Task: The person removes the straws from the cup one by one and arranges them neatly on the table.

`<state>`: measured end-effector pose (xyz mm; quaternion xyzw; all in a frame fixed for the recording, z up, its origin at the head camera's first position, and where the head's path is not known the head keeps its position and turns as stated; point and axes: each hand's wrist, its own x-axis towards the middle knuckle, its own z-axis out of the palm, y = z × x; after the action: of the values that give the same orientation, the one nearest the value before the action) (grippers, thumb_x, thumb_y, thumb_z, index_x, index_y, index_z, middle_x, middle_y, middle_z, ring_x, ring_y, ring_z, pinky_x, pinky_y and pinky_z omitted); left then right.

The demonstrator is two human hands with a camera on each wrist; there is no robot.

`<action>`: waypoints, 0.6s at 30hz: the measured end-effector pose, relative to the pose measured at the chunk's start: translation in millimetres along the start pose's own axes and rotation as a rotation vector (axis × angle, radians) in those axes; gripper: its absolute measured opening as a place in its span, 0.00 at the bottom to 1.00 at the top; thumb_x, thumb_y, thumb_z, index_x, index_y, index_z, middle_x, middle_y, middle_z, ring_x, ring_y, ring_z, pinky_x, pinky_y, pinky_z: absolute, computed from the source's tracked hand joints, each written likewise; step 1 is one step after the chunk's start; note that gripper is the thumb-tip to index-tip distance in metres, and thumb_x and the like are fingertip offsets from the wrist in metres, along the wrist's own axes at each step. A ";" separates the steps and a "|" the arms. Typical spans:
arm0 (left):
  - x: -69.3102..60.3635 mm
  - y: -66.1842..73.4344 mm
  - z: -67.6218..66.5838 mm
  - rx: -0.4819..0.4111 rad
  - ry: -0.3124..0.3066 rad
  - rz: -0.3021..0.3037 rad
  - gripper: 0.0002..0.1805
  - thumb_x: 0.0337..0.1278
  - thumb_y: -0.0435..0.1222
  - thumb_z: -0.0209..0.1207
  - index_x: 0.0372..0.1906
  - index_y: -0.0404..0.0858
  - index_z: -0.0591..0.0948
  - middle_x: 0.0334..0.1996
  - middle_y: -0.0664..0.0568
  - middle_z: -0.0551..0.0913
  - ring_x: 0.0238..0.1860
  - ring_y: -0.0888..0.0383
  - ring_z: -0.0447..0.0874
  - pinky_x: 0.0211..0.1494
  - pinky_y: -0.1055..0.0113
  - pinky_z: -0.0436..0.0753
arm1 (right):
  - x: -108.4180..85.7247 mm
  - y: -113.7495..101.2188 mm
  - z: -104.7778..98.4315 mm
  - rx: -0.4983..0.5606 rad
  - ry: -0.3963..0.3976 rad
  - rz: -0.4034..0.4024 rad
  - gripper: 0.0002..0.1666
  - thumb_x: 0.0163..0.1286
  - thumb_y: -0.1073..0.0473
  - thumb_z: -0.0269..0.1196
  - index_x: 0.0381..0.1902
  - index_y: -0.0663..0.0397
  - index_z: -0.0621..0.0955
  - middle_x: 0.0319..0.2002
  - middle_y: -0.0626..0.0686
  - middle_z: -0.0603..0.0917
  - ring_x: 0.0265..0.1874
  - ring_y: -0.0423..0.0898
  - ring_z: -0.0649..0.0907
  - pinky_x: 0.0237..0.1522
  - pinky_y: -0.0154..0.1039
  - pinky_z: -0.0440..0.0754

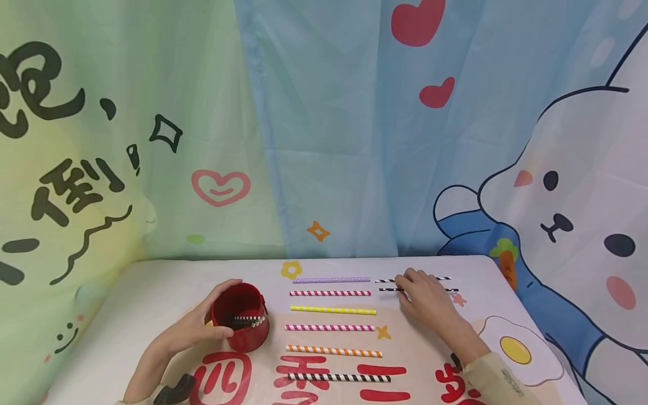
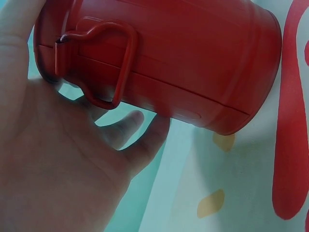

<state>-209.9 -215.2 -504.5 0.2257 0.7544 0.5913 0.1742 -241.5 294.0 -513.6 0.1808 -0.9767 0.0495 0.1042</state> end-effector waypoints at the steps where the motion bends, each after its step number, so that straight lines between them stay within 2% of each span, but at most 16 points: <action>1: -0.1 -0.2 0.0 0.000 0.000 0.001 0.48 0.55 0.37 0.67 0.78 0.52 0.55 0.71 0.44 0.65 0.69 0.33 0.60 0.63 0.39 0.75 | 0.2 0.8 1.2 -0.002 -0.006 0.001 0.12 0.62 0.58 0.72 0.43 0.48 0.84 0.43 0.55 0.83 0.43 0.54 0.82 0.49 0.57 0.83; 9: -0.1 -0.1 0.2 -0.004 0.001 0.000 0.48 0.56 0.36 0.67 0.78 0.51 0.55 0.71 0.44 0.65 0.69 0.33 0.61 0.64 0.40 0.74 | 3.4 3.9 8.9 -0.031 -0.046 0.002 0.13 0.61 0.58 0.72 0.45 0.50 0.85 0.43 0.56 0.83 0.44 0.55 0.81 0.50 0.57 0.82; 18: 0.1 0.1 0.3 0.004 0.003 0.001 0.47 0.56 0.36 0.67 0.77 0.52 0.56 0.71 0.44 0.65 0.69 0.33 0.61 0.63 0.42 0.75 | 7.7 3.4 13.2 -0.036 -0.051 -0.025 0.10 0.60 0.60 0.73 0.40 0.51 0.86 0.39 0.54 0.82 0.39 0.52 0.81 0.46 0.54 0.83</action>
<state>-209.8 -214.8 -504.5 0.2255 0.7557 0.5901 0.1726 -252.2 292.8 -524.9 0.1924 -0.9775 0.0261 0.0828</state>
